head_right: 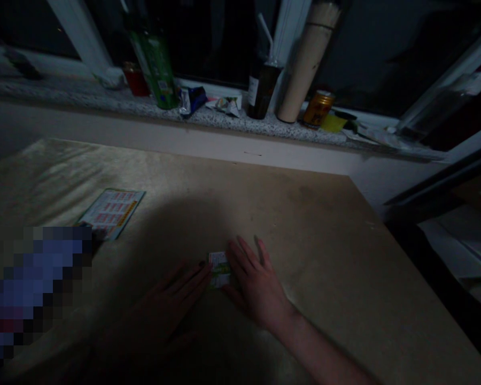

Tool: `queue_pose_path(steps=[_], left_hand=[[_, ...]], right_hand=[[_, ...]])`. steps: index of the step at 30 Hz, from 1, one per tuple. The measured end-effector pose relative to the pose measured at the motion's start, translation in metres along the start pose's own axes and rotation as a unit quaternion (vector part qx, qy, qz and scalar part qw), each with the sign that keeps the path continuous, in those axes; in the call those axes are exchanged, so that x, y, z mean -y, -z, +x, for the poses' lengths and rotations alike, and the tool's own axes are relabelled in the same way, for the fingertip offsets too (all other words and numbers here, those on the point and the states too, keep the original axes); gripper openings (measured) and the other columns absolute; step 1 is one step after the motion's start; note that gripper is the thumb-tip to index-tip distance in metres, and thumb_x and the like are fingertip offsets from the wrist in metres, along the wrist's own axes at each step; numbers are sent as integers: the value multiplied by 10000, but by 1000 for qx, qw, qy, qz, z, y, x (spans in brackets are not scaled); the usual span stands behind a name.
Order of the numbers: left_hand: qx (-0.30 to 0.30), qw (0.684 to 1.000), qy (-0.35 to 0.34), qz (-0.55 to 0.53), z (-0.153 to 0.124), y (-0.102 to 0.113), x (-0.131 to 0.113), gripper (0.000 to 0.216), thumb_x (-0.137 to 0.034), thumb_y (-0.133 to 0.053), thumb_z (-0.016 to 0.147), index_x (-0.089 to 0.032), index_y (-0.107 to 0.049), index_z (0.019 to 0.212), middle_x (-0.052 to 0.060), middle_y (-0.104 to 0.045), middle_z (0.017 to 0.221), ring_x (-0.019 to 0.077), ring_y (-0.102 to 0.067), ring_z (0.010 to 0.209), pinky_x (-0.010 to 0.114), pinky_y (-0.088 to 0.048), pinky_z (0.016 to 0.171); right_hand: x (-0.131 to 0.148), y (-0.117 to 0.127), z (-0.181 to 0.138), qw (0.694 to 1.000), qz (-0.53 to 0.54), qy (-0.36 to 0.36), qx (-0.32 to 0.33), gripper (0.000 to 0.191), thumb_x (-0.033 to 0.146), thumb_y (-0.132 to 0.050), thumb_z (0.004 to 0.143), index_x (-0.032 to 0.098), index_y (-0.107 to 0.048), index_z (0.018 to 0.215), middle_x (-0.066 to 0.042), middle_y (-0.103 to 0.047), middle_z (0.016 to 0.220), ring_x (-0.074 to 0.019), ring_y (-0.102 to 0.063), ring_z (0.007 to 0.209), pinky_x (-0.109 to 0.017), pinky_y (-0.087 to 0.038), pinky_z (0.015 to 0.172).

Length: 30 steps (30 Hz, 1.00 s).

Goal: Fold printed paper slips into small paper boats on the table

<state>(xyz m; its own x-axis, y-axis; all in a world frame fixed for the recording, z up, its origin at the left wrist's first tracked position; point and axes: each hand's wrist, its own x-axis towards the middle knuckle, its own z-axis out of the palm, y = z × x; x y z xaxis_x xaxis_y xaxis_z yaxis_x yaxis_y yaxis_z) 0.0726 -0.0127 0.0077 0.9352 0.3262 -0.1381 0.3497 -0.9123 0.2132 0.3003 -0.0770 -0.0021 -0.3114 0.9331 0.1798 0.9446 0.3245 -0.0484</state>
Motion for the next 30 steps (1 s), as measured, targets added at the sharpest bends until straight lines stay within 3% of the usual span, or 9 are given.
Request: queue_pose_path(steps=[5,10,16,22,30], left_hand=[[-10,1000,-3,-11,0,-1,1,723,-509,-390,890,-146,-124,1456,96,-144,1515,249,-147,1377,452,-69,1119],[24,1000,5,-18,4,2,1,741,-541,-381,881,-117,-161,1448,116,-134,1512,253,-139,1378,455,-69,1116],[9,1000,-1,-20,2,4,0,727,-553,-349,893,-119,-168,1447,115,-135,1511,253,-148,1376,460,-58,1115],[-9,1000,-5,-18,1,3,0,698,-539,-340,906,-134,-168,1447,96,-144,1514,242,-164,1374,455,-39,1117],[27,999,11,-15,3,6,-2,735,-556,-380,883,-122,-185,1443,122,-132,1509,265,-166,1371,488,-37,1108]], right_hand=[[10,3,-10,999,-9,45,5,517,295,-448,890,124,-360,1370,-78,-397,1420,-229,-252,1355,-536,-76,1128],[14,7,-15,998,36,30,29,529,272,-436,897,153,-310,1397,-59,-400,1417,-203,-300,1336,-519,-23,1132],[10,8,-20,996,73,37,40,652,214,-479,853,144,-195,1436,-73,-330,1452,-231,-275,1345,-551,-106,1120],[10,17,-26,996,69,54,33,594,197,-504,837,160,-315,1399,-68,-357,1440,-247,-264,1348,-555,-100,1117],[10,13,-32,996,52,52,47,534,244,-478,873,166,-340,1383,-47,-383,1427,-235,-265,1349,-566,-28,1112]])
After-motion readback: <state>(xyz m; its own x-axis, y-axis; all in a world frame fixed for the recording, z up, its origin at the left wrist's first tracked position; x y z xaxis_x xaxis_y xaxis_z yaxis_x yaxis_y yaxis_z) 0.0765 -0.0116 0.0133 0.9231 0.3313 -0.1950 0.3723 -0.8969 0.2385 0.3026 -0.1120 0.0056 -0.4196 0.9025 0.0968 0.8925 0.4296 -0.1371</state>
